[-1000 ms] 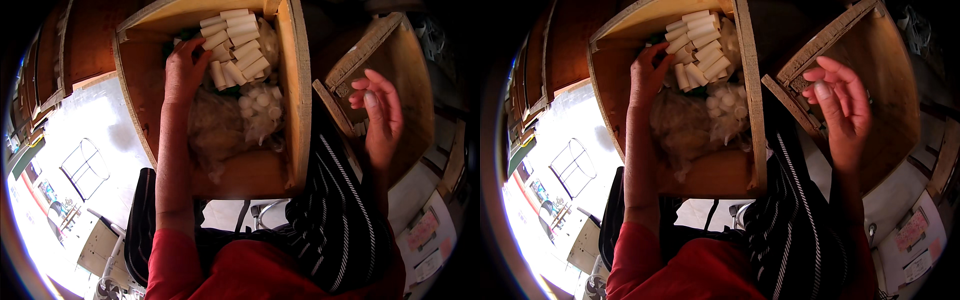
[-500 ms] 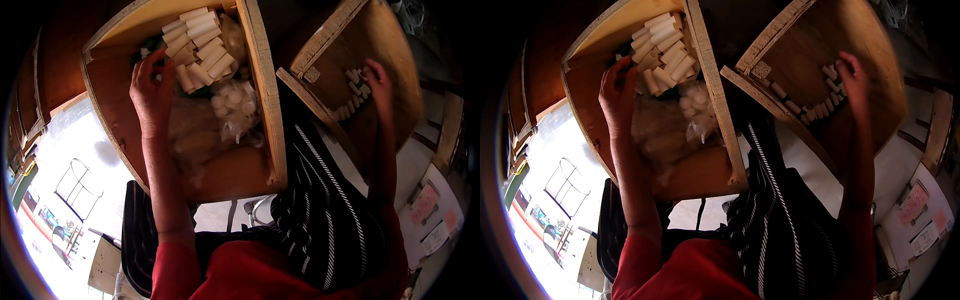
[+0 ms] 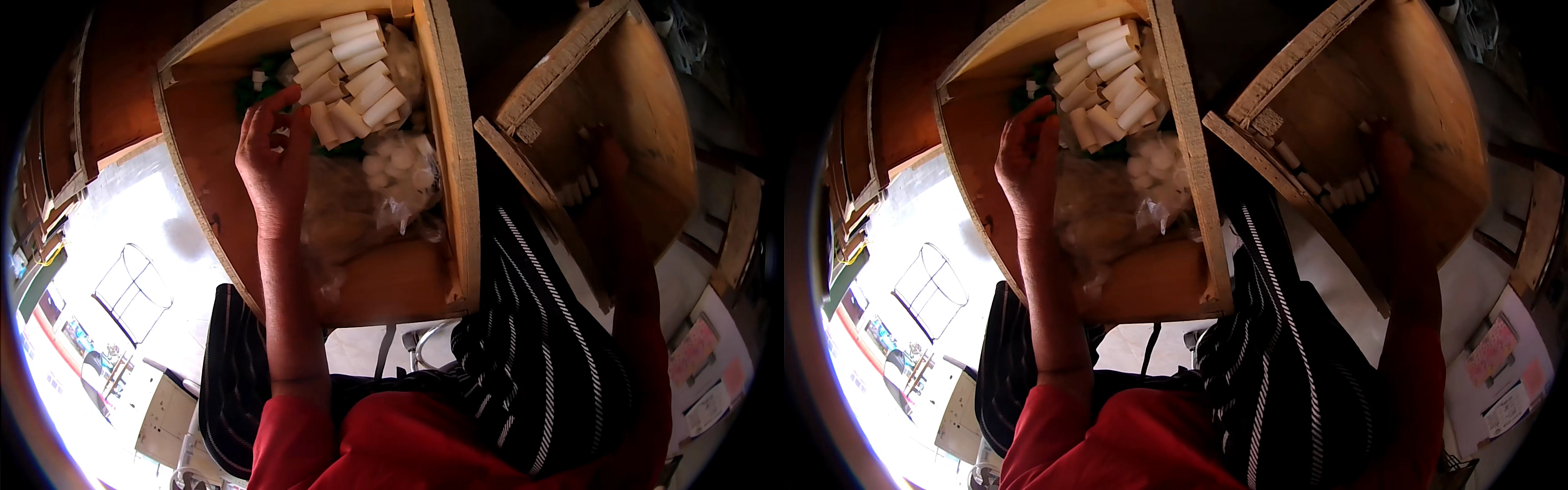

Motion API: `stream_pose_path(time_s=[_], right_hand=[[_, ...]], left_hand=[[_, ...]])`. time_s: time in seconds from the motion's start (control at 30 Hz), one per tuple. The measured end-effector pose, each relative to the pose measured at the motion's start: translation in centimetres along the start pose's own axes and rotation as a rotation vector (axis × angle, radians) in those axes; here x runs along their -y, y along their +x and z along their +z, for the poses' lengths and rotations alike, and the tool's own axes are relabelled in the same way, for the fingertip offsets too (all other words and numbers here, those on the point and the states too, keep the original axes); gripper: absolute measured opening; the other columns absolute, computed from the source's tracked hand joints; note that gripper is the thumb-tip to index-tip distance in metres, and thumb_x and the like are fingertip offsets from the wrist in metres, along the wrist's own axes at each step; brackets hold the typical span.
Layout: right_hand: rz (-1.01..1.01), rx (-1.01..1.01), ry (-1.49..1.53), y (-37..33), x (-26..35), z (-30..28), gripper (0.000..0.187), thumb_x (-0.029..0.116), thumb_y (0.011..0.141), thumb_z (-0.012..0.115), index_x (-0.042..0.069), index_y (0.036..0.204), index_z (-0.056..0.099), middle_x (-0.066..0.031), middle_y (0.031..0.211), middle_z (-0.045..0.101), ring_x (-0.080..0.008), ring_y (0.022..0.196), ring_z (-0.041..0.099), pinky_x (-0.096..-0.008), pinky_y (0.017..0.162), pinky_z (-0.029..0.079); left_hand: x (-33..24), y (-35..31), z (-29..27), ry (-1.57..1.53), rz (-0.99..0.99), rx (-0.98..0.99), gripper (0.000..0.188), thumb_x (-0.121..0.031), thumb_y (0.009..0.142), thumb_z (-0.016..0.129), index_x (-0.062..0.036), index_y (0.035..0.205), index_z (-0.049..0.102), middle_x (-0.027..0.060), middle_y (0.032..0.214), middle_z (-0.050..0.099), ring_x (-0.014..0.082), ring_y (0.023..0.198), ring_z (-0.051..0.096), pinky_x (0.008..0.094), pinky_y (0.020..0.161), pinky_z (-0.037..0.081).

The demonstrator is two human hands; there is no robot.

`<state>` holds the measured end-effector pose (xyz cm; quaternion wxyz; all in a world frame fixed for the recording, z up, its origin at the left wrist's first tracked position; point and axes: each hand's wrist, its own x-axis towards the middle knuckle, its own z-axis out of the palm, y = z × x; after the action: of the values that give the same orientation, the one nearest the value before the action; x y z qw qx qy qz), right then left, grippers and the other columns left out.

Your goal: The person repeatedly picks up small white cylindrical objects and green plastic caps from a wooden box. They insert the green caps into the ends of the white cylinders one by one and place the assembled units into a separate compartment of the box.

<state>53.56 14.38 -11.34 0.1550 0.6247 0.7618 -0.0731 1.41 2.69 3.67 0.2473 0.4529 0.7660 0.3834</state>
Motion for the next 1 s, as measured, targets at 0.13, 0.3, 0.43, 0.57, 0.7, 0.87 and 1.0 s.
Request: stream_pose_path(time_s=[0.13, 0.3, 0.43, 0.57, 0.7, 0.87, 1.0], right_hand=[[0.197, 0.076, 0.113, 0.2, 1.9, -3.6, 0.036, 0.035, 0.088, 0.058, 0.013, 0.116, 0.059, -0.0130, 0.109, 0.062, -0.0311, 0.094, 0.064, -0.0422, 0.077, 0.051], [0.116, -0.167, 0.663, -0.1, 2.8, -7.2, 0.029, 0.021, 0.088, 0.062, 0.008, 0.114, 0.060, -0.0091, 0.101, 0.066, -0.0185, 0.085, 0.063, -0.0314, 0.075, 0.049], [0.045, -0.253, 1.326, -3.2, 12.1, -16.8, 0.027, 0.011, 0.087, 0.064, 0.003, 0.112, 0.060, -0.0046, 0.104, 0.065, -0.0079, 0.081, 0.057, -0.0211, 0.068, 0.046], [-0.077, -0.116, 1.572, -7.3, 20.3, -23.1, 0.035, 0.010, 0.088, 0.061, 0.002, 0.121, 0.054, -0.0105, 0.111, 0.062, -0.0108, 0.085, 0.059, -0.0226, 0.067, 0.048], [-0.337, 0.155, 1.853, -8.0, 23.2, -23.2, 0.034, 0.009, 0.087, 0.064, 0.002, 0.118, 0.051, -0.0126, 0.107, 0.061, -0.0148, 0.095, 0.060, -0.0242, 0.071, 0.050], [-0.258, 0.302, 1.983, -8.8, 25.3, -22.3, 0.030, 0.004, 0.087, 0.062, 0.001, 0.114, 0.049, -0.0109, 0.107, 0.059, -0.0178, 0.101, 0.058, -0.0310, 0.085, 0.049], [-0.345, 0.260, 1.963, -9.2, 25.4, -21.6, 0.030, 0.000, 0.087, 0.060, 0.001, 0.114, 0.047, -0.0126, 0.108, 0.058, -0.0206, 0.104, 0.057, -0.0361, 0.091, 0.049]], left_hand=[[-0.3, -0.4, -0.7, -0.094, 0.013, -0.033, 0.023, -0.003, 0.087, 0.061, -0.0031, 0.110, 0.063, 0.0012, 0.099, 0.063, 0.0053, 0.079, 0.056, 0.0196, 0.073, 0.047], [-3.5, -1.6, -0.7, -0.249, -0.048, 0.044, 0.022, 0.000, 0.088, 0.059, 0.0009, 0.110, 0.061, 0.0045, 0.099, 0.065, 0.0066, 0.079, 0.057, 0.0200, 0.074, 0.047], [-6.4, -3.2, 0.1, -0.326, 0.089, 0.190, 0.023, -0.002, 0.087, 0.062, 0.0004, 0.109, 0.061, 0.0068, 0.097, 0.067, 0.0097, 0.078, 0.060, 0.0213, 0.071, 0.048], [-8.0, -4.2, 1.2, -0.382, 0.225, 0.358, 0.043, -0.018, 0.078, 0.075, -0.0015, 0.115, 0.060, 0.0079, 0.100, 0.067, 0.0081, 0.076, 0.058, 0.0201, 0.064, 0.046], [-9.2, -4.7, 2.0, -0.449, 0.209, 0.418, 0.057, -0.024, 0.075, 0.078, -0.0007, 0.122, 0.054, 0.0085, 0.105, 0.065, 0.0090, 0.075, 0.056, 0.0209, 0.060, 0.044], [-8.5, -5.5, 2.8, -0.591, 0.084, 0.422, 0.049, -0.014, 0.073, 0.079, -0.0024, 0.114, 0.056, 0.0059, 0.102, 0.066, 0.0118, 0.075, 0.062, 0.0234, 0.058, 0.047], [-8.7, -6.0, 2.8, -0.729, -0.103, 0.409, 0.039, -0.009, 0.075, 0.078, -0.0013, 0.109, 0.060, 0.0061, 0.095, 0.067, 0.0107, 0.073, 0.062, 0.0231, 0.061, 0.049]])
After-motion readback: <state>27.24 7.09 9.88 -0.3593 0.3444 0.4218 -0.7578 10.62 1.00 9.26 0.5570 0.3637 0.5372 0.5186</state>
